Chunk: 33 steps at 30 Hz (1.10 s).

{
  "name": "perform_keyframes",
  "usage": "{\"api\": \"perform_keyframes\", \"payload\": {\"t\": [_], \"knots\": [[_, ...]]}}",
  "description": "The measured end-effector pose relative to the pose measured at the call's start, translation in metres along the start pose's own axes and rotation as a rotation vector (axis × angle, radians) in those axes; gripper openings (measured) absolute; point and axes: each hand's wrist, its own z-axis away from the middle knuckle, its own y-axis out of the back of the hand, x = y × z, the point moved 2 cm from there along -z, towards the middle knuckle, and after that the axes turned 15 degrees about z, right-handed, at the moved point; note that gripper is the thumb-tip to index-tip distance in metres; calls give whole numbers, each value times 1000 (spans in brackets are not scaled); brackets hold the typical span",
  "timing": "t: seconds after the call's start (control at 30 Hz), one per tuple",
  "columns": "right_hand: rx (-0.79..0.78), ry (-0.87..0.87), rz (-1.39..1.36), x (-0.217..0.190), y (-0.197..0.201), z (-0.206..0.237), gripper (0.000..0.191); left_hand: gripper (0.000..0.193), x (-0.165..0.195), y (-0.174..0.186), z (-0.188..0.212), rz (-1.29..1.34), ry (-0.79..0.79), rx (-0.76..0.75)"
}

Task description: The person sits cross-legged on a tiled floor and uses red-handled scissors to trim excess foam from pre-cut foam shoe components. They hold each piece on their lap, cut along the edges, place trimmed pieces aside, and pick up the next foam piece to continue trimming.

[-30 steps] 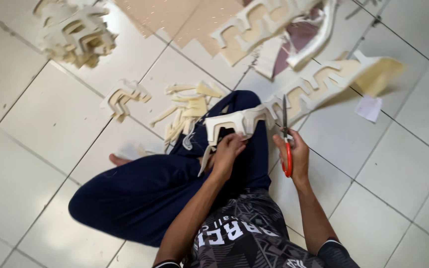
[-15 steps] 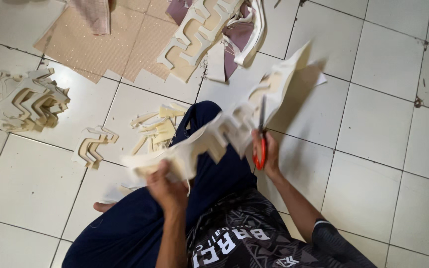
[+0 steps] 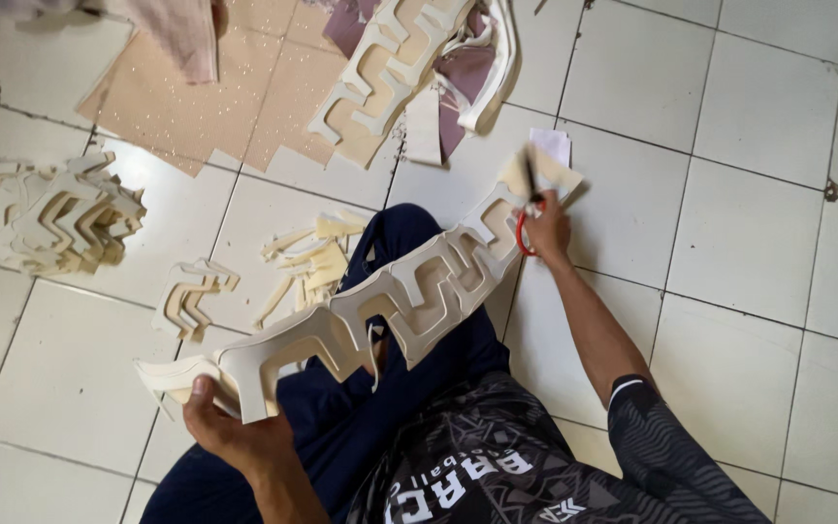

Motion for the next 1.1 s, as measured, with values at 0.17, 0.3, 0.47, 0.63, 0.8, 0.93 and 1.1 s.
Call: {"api": "perform_keyframes", "payload": {"t": [0.17, 0.3, 0.47, 0.63, 0.8, 0.93, 1.1], "knots": [[-22, 373, 250, -6, 0, 32, 53, 23, -8, 15, -12, -605, -561, -264], [255, 269, 357, -5, 27, -33, 54, 18, -64, 0, -26, -98, 39, 24], [370, 170, -74, -24, 57, -61, 49, 18, -145, -74, 4, 18, 302, -70], [-301, 147, 36, -39, 18, -3, 50, 19, -153, -99, 8, 108, 281, -99], [-2, 478, 99, -53, -2, -8, 53, 20, -177, -85, 1, 42, 293, -152], [229, 322, -86, -64, 16, -17, 43, 18, -205, -68, -18, -10, 284, -87], [-368, 142, -398, -85, 46, 79, 30, 21, -211, -42, -32, -66, 179, -84]]}}
